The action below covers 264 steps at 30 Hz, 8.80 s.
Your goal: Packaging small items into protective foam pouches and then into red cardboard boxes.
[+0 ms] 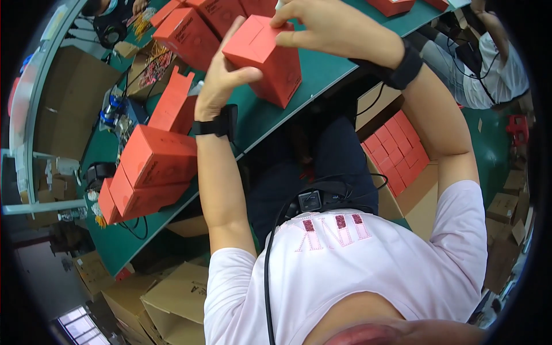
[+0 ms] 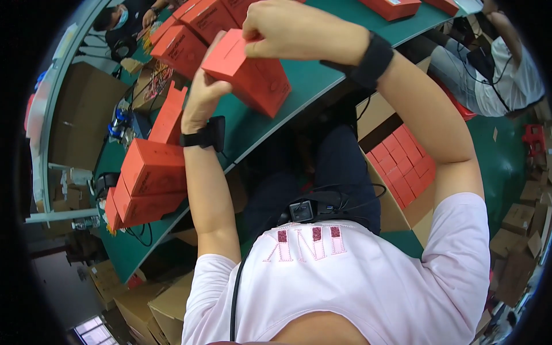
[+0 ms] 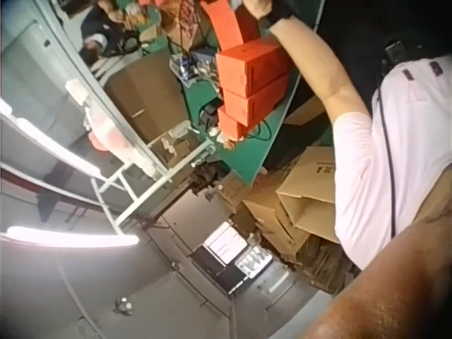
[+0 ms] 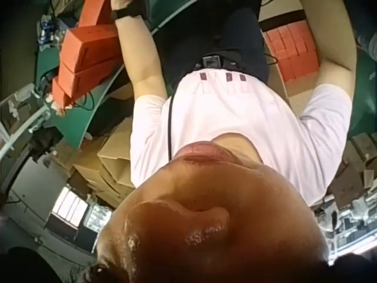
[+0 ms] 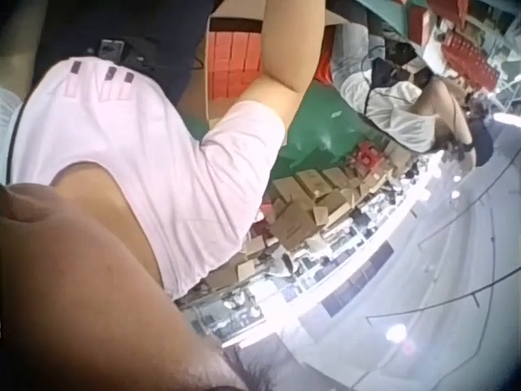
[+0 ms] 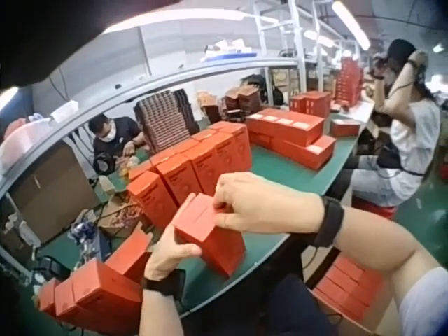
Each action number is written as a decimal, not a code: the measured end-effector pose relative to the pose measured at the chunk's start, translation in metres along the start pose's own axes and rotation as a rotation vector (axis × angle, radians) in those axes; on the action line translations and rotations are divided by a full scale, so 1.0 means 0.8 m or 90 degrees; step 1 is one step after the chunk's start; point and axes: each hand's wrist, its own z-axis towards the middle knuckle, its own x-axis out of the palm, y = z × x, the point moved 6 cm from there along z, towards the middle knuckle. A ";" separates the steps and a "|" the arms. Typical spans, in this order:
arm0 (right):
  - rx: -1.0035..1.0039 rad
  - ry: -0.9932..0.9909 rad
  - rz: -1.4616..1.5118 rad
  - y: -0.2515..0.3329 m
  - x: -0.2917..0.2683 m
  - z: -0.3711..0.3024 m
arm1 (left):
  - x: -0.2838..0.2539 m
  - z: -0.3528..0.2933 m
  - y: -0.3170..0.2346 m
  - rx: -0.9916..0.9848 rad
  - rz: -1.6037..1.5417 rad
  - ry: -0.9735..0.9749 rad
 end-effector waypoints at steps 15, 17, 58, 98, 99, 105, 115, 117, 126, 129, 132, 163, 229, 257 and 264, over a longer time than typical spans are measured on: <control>0.075 -0.017 0.072 -0.011 -0.096 -0.108 | 0.179 0.034 -0.054 0.042 0.183 0.012; 0.129 0.035 0.082 -0.001 -0.109 -0.113 | 0.183 0.033 -0.066 0.050 0.239 0.021; -0.047 -0.137 -0.025 -0.041 -0.015 -0.186 | 0.201 -0.012 -0.006 0.288 0.569 -0.092; -0.282 0.037 -0.483 0.013 -0.065 -0.131 | 0.130 -0.018 -0.037 0.190 0.467 -0.102; -0.296 0.031 -0.462 0.010 -0.068 -0.123 | 0.123 -0.030 -0.045 0.178 0.500 -0.104; -0.375 0.052 -0.378 0.048 -0.061 -0.077 | 0.122 -0.024 -0.069 0.179 0.712 -0.024; -0.355 0.136 -0.238 0.043 -0.057 -0.104 | 0.145 -0.021 -0.092 0.184 0.808 0.069; -0.338 0.145 -0.211 0.039 -0.059 -0.116 | 0.150 -0.019 -0.089 0.204 0.801 0.071; -0.013 0.065 0.055 0.003 -0.062 -0.139 | 0.153 -0.026 -0.080 0.427 0.692 0.052; -0.086 -0.116 0.055 -0.020 -0.055 -0.160 | 0.173 -0.017 -0.074 0.471 0.631 0.013; 0.006 -0.175 -0.051 -0.052 -0.031 -0.179 | 0.194 0.006 -0.077 0.441 0.650 0.054; 0.219 -0.091 0.093 -0.187 0.037 -0.136 | 0.151 0.012 0.047 0.091 0.848 -0.015; 0.232 -0.461 0.177 -0.003 -0.056 -0.194 | 0.110 -0.071 -0.011 0.103 -0.191 -0.287; 0.308 -0.115 0.729 -0.055 -0.013 -0.255 | 0.164 -0.064 -0.001 0.049 -0.083 -0.160; 0.286 -0.050 0.602 -0.047 0.060 -0.257 | 0.164 -0.080 0.014 0.094 -0.034 -0.168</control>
